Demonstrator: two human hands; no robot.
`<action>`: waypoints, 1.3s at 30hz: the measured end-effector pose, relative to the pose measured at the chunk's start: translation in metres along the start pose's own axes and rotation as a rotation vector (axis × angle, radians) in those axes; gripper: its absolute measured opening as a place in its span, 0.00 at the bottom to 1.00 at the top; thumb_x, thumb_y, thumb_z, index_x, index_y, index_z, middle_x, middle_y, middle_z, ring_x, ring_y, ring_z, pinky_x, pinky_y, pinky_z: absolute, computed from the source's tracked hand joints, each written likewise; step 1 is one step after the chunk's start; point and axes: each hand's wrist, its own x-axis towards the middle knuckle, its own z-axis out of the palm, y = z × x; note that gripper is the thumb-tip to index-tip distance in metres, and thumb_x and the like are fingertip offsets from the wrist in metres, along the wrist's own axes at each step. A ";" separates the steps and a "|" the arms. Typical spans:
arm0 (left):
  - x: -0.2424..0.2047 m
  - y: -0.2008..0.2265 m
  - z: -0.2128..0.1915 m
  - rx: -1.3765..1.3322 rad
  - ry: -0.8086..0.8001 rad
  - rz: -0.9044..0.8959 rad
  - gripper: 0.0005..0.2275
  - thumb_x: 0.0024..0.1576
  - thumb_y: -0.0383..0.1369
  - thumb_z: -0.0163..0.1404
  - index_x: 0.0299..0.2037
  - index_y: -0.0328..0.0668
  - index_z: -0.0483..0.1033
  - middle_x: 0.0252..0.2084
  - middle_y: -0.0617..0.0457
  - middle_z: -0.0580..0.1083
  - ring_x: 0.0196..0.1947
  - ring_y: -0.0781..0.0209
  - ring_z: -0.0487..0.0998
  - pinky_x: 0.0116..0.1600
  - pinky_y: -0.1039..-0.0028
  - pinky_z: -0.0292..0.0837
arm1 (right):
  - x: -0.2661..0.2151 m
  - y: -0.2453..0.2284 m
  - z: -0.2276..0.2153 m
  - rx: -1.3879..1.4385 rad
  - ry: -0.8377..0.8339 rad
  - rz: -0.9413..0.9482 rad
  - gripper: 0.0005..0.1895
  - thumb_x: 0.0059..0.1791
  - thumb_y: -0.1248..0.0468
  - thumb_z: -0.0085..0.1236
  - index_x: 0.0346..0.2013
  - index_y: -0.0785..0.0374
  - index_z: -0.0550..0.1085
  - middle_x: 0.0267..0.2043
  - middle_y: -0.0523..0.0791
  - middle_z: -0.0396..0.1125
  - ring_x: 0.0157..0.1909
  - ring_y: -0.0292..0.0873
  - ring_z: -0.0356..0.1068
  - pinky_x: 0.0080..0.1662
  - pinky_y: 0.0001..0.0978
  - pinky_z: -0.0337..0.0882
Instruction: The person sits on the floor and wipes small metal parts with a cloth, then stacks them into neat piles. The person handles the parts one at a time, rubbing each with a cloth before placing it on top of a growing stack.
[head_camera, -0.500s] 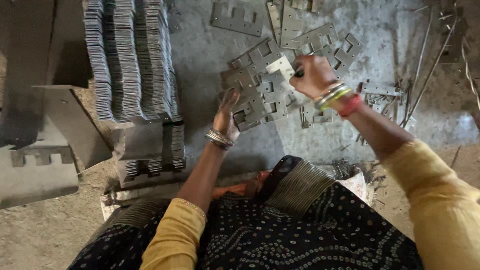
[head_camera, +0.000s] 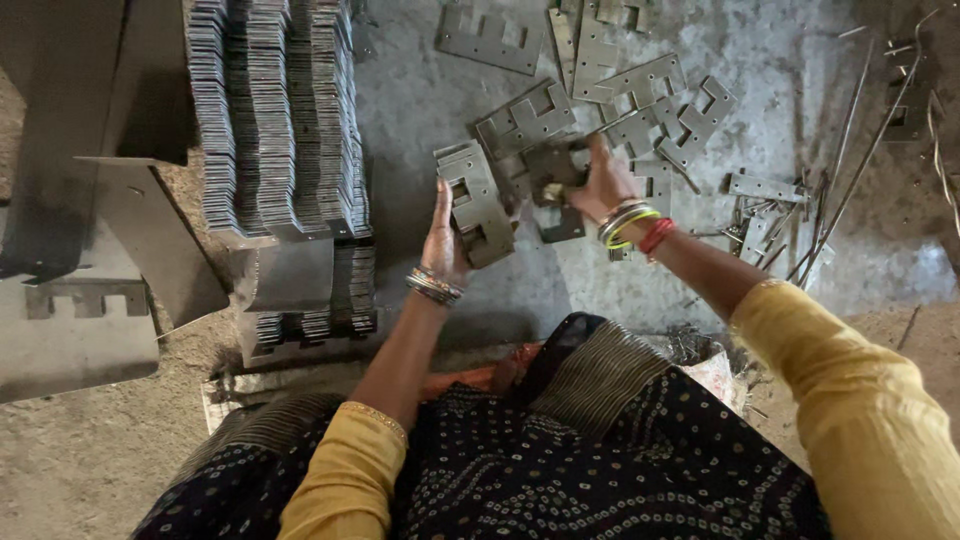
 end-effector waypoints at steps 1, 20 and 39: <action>0.000 0.002 -0.003 0.045 0.040 -0.006 0.39 0.50 0.68 0.46 0.60 0.44 0.69 0.49 0.47 0.78 0.48 0.50 0.81 0.52 0.51 0.80 | 0.003 0.005 -0.003 0.059 -0.061 0.019 0.36 0.38 0.53 0.73 0.53 0.67 0.69 0.37 0.58 0.73 0.36 0.59 0.75 0.37 0.48 0.75; -0.010 0.012 -0.010 0.052 -0.023 -0.019 0.48 0.46 0.74 0.43 0.65 0.39 0.68 0.55 0.39 0.77 0.52 0.46 0.80 0.58 0.52 0.77 | 0.100 -0.051 -0.011 -0.405 -0.280 -0.558 0.33 0.40 0.71 0.56 0.62 0.66 0.71 0.60 0.52 0.66 0.63 0.55 0.64 0.61 0.45 0.70; -0.018 0.011 -0.023 0.004 0.043 0.061 0.42 0.49 0.70 0.48 0.62 0.41 0.68 0.48 0.44 0.78 0.44 0.50 0.81 0.51 0.54 0.80 | 0.141 -0.033 -0.016 -0.335 -0.300 -0.338 0.33 0.35 0.60 0.72 0.54 0.60 0.75 0.56 0.50 0.65 0.65 0.56 0.61 0.60 0.55 0.66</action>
